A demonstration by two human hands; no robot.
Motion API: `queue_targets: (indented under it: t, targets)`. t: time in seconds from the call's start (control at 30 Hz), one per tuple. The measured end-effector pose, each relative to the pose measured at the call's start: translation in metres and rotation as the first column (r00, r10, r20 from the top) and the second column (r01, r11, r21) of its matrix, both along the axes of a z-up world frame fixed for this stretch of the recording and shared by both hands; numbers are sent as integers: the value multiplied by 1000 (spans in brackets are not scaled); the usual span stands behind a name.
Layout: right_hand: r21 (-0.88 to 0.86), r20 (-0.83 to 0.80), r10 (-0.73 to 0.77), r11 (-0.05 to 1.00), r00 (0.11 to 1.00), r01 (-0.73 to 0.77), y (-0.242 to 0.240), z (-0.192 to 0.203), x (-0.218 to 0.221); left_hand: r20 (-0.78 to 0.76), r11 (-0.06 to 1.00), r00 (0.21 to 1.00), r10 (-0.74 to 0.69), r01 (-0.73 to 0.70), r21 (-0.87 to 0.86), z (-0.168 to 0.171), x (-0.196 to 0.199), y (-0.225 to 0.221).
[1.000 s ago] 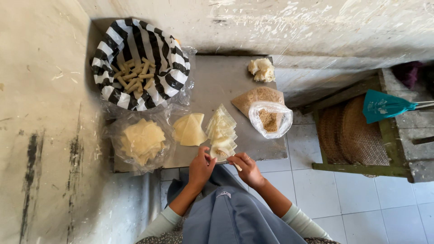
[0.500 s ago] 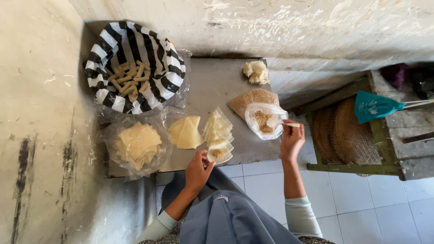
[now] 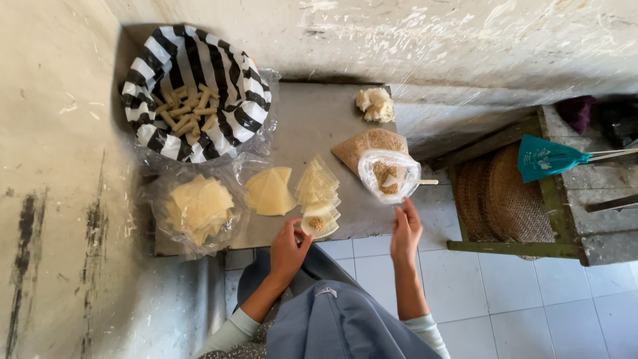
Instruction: The person fills small square plastic sheets with a spoonful of filling from a bag and folds them into triangular shapes.
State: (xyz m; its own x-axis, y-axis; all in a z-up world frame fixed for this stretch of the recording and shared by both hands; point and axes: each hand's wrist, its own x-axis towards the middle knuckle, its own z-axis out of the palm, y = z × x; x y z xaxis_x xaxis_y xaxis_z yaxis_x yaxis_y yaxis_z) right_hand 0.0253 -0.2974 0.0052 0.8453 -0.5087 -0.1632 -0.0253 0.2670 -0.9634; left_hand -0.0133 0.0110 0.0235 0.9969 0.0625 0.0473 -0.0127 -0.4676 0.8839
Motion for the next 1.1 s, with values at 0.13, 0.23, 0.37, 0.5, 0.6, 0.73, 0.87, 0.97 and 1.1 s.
queue_targets:
  t: [0.13, 0.23, 0.37, 0.5, 0.6, 0.73, 0.87, 0.97, 1.1]
  targets:
    - [584, 109, 120, 796, 987, -162, 31, 2, -23, 20, 1000, 1000, 9, -9, 2, -9, -5, -2]
    - [500, 51, 242, 833, 969, -235, 50, 1, -19, 49, 1000, 998, 28, -28, 13, -12, -7, -4]
    - [-606, -237, 349, 676, 907, -419, 74, -2, -20, 65, 997, 998, 25, -29, 67, -16, -9, -4]
    - [-781, -250, 306, 496, 918, -378, 100, 1, -23, 173, 992, 985, 17, -38, 120, -17, -11, -4]
    - [-886, -207, 351, 330, 913, -327, 112, 4, -28, 224, 994, 974, 28, -51, 98, -16, -14, -6]
    - [-893, -233, 357, 290, 905, -344, 119, 5, -28, 271, 992, 962, 45, -75, 101, -15, -12, -7]
    - [-808, -231, 366, 443, 902, -387, 124, 3, -33, 173, 998, 983, 56, -62, 26, -13, -13, -6]
    - [-769, -173, 364, 531, 915, -356, 127, 2, -34, 136, 998, 990, 42, -47, 33, -12, -13, -5]
    - [-725, -112, 346, 612, 932, -314, 128, -3, -35, 270, 977, 962, 33, -88, 195, -13, -14, -4]
